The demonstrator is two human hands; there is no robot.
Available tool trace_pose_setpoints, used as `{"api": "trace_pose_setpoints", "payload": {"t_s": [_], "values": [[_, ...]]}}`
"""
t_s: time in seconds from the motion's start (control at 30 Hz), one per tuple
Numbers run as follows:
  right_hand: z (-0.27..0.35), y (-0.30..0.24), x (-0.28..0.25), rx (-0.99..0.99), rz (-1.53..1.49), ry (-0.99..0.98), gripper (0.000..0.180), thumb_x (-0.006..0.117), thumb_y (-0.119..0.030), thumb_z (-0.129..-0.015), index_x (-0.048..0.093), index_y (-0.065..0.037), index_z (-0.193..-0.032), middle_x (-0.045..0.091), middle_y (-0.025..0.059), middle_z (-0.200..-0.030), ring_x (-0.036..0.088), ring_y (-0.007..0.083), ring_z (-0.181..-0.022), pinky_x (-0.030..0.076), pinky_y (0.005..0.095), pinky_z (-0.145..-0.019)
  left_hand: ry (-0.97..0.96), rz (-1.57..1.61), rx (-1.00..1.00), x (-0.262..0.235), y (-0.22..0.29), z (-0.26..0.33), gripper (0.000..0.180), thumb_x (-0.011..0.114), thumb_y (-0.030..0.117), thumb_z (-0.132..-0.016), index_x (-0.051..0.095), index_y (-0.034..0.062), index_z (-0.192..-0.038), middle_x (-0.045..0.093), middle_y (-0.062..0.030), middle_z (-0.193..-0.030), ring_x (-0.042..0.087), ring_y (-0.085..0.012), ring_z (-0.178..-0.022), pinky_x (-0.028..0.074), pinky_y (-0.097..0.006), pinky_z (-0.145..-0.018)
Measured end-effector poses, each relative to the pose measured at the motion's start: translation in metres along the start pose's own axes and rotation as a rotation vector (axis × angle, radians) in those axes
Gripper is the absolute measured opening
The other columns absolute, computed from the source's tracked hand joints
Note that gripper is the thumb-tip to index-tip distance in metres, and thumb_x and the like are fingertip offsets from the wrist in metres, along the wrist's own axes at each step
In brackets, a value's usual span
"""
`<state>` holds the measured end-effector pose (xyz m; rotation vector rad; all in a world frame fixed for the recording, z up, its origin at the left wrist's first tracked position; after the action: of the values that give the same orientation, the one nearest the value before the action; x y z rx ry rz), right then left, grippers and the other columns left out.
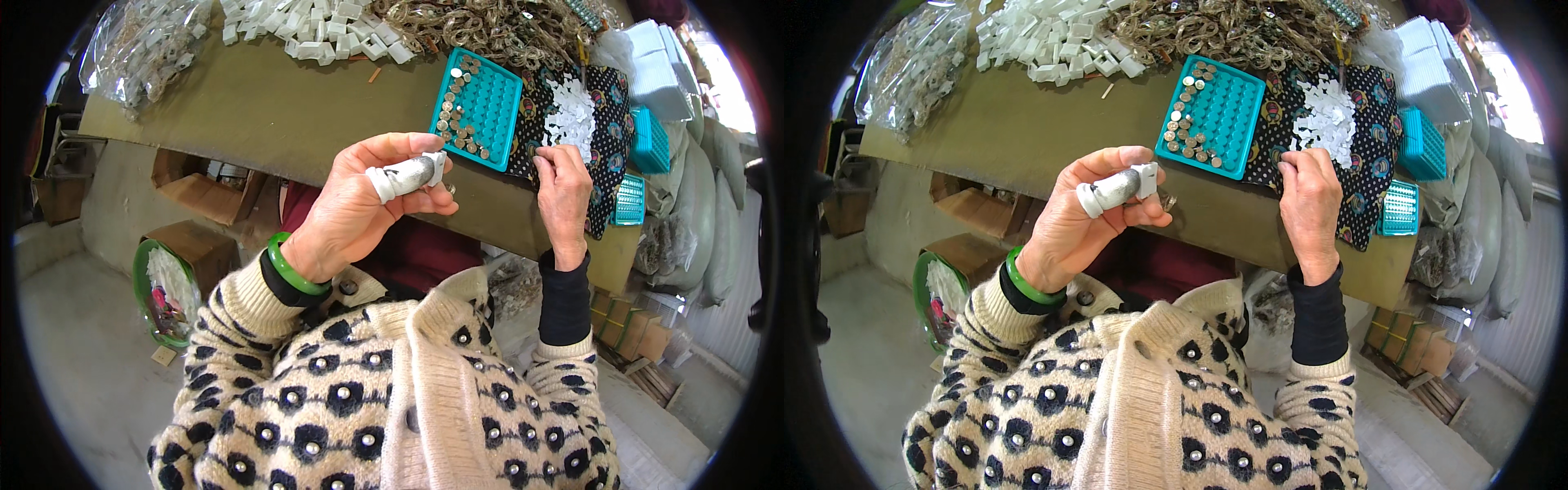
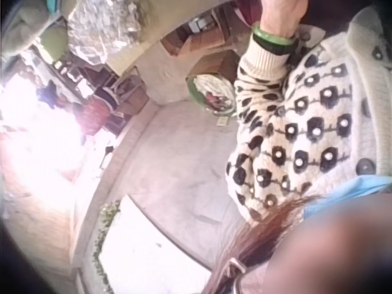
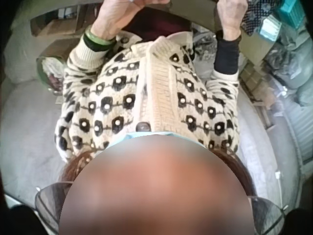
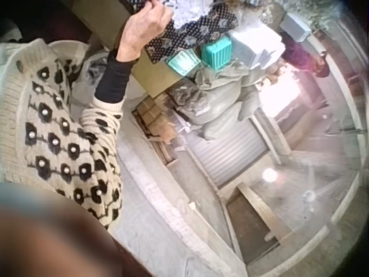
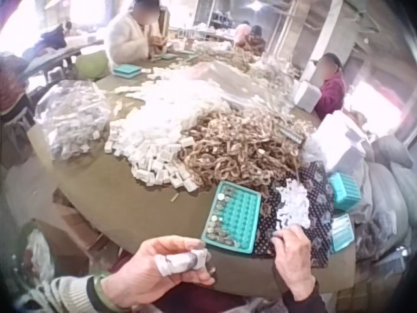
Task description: The person repeatedly picks small metal discs from a blue tray and inserts them into white plastic housings with attached wires. They then place the assembled units onto the table. The process is repeated continuously throughout the clip.
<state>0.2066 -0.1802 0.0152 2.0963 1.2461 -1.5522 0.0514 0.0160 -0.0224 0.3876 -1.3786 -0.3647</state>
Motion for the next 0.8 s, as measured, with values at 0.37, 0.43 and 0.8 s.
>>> {"api": "trace_pose_setpoints", "payload": {"t_s": [0.37, 0.43, 0.8], "values": [[0.000, -0.096, -0.005, 0.067, -0.656, 0.005, 0.005, 0.063, -0.002, -0.092, 0.058, -0.002, -0.092, 0.060, 0.0073, -0.087, 0.059, 0.0160, -0.077, 0.048, 0.0272, -0.070, 0.019, 0.128, -0.054, 0.005, -0.003, 0.004, 0.028, 0.063, 0.011, -0.093, 0.061, 0.0004, -0.120, 0.067, -0.0135, -0.105, 0.070, -0.0255, -0.093, 0.060, -0.045, -0.083], [-0.004, -0.113, -0.003, 0.002, -0.654, 0.031, 0.007, 0.064, -0.001, -0.090, 0.058, -0.002, -0.093, 0.060, 0.0101, -0.089, 0.060, 0.0214, -0.079, 0.049, 0.0297, -0.072, 0.029, 0.092, -0.035, 0.004, -0.002, 0.005, 0.030, 0.064, 0.013, -0.093, 0.060, 0.0004, -0.121, 0.067, -0.0137, -0.108, 0.069, -0.0244, -0.097, 0.059, -0.045, -0.086], [-0.010, -0.128, 0.006, -0.105, -0.609, -0.013, 0.010, 0.063, 0.002, -0.089, 0.056, -0.002, -0.095, 0.059, 0.0129, -0.088, 0.061, 0.0268, -0.077, 0.051, 0.0341, -0.069, 0.042, 0.098, -0.030, 0.002, -0.003, 0.004, 0.028, 0.063, 0.014, -0.094, 0.061, -0.0016, -0.118, 0.067, -0.0126, -0.108, 0.068, -0.0209, -0.098, 0.058, -0.039, -0.091]]}}
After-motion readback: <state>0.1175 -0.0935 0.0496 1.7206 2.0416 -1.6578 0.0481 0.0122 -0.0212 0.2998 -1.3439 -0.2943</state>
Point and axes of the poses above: each hand's wrist, its own z-axis away from the middle knuckle, its own x-axis out of the palm, y = z × x, the point moved 6 cm from there along -z, towards the middle knuckle
